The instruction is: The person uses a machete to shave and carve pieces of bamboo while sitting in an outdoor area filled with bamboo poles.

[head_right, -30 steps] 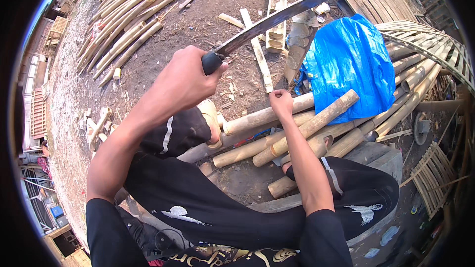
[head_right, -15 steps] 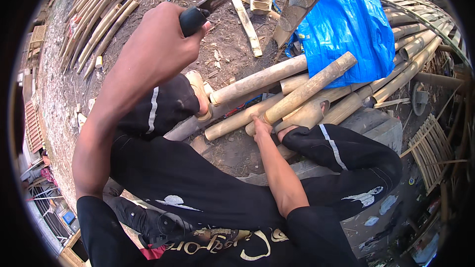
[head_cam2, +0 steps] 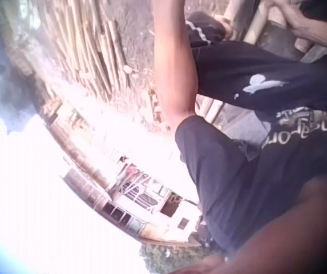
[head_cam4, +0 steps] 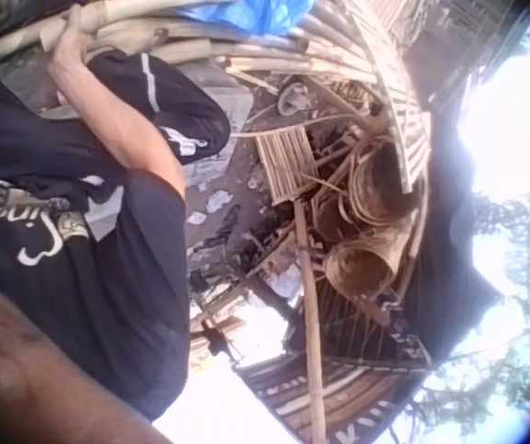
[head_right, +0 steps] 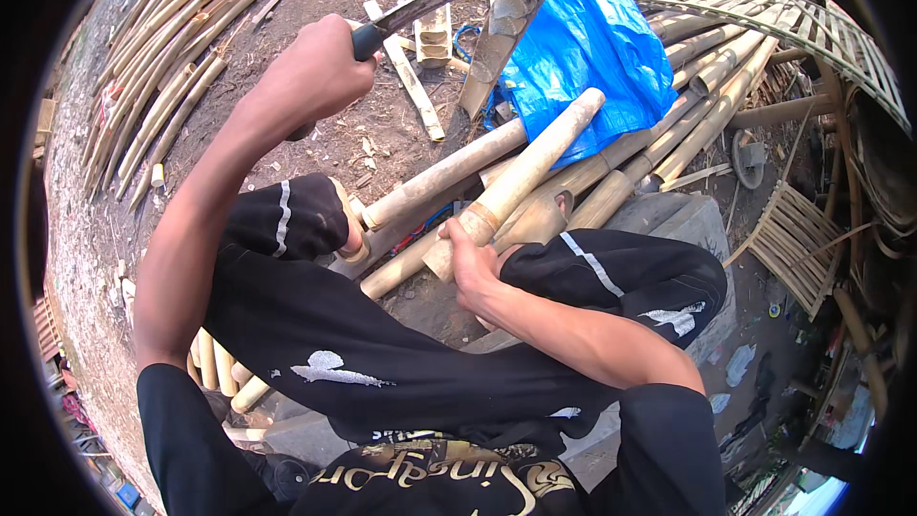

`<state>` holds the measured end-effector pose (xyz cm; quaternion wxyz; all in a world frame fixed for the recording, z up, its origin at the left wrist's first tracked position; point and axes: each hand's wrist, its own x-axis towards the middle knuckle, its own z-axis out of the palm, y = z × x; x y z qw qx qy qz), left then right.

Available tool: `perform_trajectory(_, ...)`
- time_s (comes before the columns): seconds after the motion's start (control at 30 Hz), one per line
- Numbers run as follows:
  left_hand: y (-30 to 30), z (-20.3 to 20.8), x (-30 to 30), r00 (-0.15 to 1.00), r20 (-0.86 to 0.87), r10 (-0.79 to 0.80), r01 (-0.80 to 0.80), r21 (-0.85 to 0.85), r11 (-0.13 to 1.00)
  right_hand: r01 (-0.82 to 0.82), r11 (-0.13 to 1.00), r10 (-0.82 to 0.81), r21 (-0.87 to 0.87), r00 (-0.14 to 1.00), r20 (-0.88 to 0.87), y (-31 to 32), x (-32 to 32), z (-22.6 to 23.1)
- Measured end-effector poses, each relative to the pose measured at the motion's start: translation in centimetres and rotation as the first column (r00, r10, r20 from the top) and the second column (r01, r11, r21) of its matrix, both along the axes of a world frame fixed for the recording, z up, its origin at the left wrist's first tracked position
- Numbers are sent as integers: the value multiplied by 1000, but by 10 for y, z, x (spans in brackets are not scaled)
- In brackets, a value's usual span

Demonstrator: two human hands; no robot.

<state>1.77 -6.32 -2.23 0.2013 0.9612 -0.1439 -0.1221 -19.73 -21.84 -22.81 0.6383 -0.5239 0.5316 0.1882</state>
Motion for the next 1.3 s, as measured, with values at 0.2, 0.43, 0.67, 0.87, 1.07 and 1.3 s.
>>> perform_trajectory(0.2, -3, 36, -11, 992, -113, 50, -42, 78, 996, -54, 976, 18, 212, 986, 166, -91, -42, 177)
perform_trajectory(0.43, 4, 15, -34, 997, -6, 82, -82, 7, 997, 82, 748, 411, -659, 722, 556, -133, -11, 274)
perform_trajectory(0.67, -14, 26, -61, 995, -63, 81, -82, -19, 996, 502, 148, 699, -852, 556, 449, -193, 53, 343)
perform_trajectory(0.87, -11, 8, -73, 994, -35, 107, -105, 38, 994, -284, 91, 743, -955, 658, -125, -206, 72, 249)
perform_trajectory(1.07, -1, 3, -66, 991, -43, 130, -129, 9, 992, 25, 58, 743, -998, 667, 59, -261, 74, 327)
perform_trajectory(1.3, 6, -4, -70, 978, -106, 179, -179, 17, 984, 312, 104, 733, -944, 618, 285, -209, 103, 284)
